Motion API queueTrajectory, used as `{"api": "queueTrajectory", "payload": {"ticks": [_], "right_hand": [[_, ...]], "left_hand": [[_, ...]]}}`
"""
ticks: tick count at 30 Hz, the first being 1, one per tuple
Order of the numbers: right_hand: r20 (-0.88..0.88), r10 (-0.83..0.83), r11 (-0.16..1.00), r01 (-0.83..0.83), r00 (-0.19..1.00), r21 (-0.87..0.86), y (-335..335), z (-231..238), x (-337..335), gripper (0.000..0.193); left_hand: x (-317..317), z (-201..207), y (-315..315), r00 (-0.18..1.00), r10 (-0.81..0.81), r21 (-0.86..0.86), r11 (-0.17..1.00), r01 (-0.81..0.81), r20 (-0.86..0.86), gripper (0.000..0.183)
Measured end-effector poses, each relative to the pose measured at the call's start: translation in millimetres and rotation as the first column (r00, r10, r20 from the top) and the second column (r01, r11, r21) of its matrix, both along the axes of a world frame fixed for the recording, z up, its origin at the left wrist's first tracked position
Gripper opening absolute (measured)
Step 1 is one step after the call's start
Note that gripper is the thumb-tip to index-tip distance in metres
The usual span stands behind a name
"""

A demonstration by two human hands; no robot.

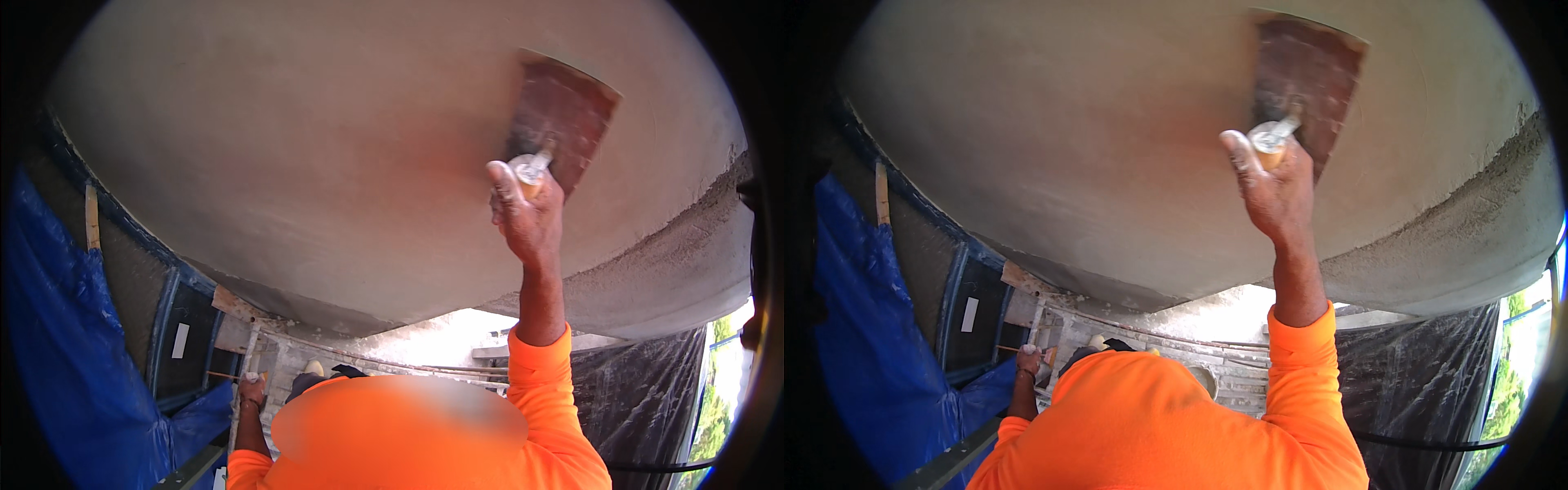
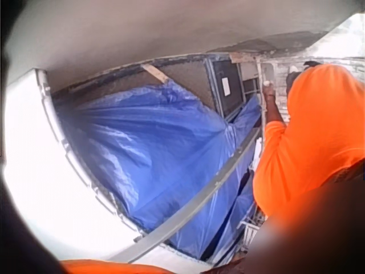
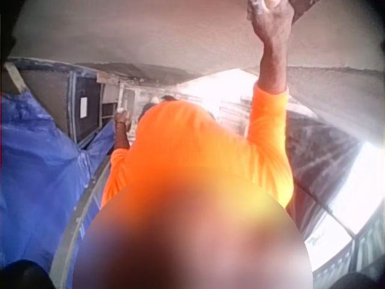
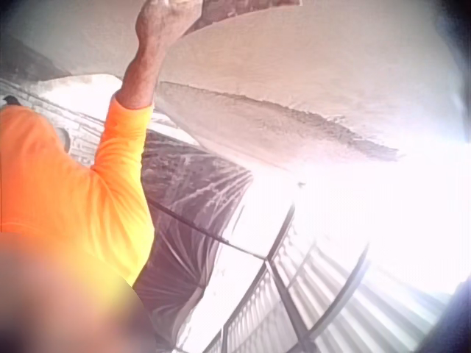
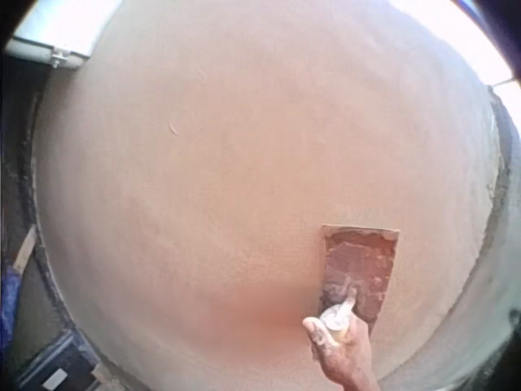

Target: The person stands on scaffolding and uses a trowel to apply and smooth plaster on a ceiling. They periodically dip a brush into a bucket of water and lightly brush the plastered surface, then continue smoothing with the trowel.

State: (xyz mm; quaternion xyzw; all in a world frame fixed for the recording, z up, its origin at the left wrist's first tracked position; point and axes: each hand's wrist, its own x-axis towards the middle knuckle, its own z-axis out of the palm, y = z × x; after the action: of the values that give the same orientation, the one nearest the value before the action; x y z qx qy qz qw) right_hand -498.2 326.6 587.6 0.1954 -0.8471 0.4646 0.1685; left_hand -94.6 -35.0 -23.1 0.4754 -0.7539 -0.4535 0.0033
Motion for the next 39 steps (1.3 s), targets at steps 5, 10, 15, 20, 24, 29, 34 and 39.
{"api": "queueTrajectory", "payload": {"ticks": [5, 10, 15, 20, 24, 29, 34, 39], "right_hand": [[-0.016, 0.056, 0.996, -0.055, 0.998, 0.069, 6.0, -36.6, 24.6, 0.041], [0.191, 0.228, 0.687, -0.297, 0.955, 0.663, -61.7, -176.3, 45.4, 0.046], [0.330, 0.211, 0.578, -0.389, 0.920, 0.717, -110.9, -269.3, 28.5, 0.051], [0.274, 0.221, 0.584, -0.352, 0.936, 0.732, -130.7, -279.2, -4.3, 0.054], [0.216, 0.164, 0.684, -0.268, 0.963, 0.678, -118.8, -245.8, -5.0, 0.057], [0.293, 0.128, 0.720, -0.292, 0.948, 0.629, -109.6, -233.9, 18.7, 0.047], [0.395, 0.181, 0.523, -0.428, 0.901, 0.737, -129.4, -298.0, 27.5, 0.051], [0.332, 0.200, 0.607, -0.383, 0.922, 0.696, -109.1, -303.4, -1.2, 0.051]], "left_hand": [[18.6, 23.7, 13.7, 0.984, 0.140, 0.150, 0.976, -0.156, 0.112, 0.034], [24.6, 17.7, 19.9, 0.971, 0.228, 0.138, 0.962, -0.236, 0.067, 0.038], [40.8, -0.2, 21.2, 0.975, 0.214, 0.214, 0.957, -0.197, -0.056, 0.038], [82.2, 0.0, 23.8, 0.967, 0.197, 0.108, 0.971, -0.215, 0.160, 0.043], [131.5, -19.9, 16.5, 0.916, 0.366, 0.258, 0.880, -0.398, 0.165, 0.052], [155.7, -48.5, -8.4, 0.940, 0.258, 0.076, 0.957, -0.280, 0.222, 0.059], [102.9, -29.8, -14.2, 0.964, 0.262, 0.157, 0.951, -0.266, 0.044, 0.027], [43.0, 0.8, -40.1, 0.968, 0.227, 0.252, 0.948, -0.194, -0.106, 0.018]]}}
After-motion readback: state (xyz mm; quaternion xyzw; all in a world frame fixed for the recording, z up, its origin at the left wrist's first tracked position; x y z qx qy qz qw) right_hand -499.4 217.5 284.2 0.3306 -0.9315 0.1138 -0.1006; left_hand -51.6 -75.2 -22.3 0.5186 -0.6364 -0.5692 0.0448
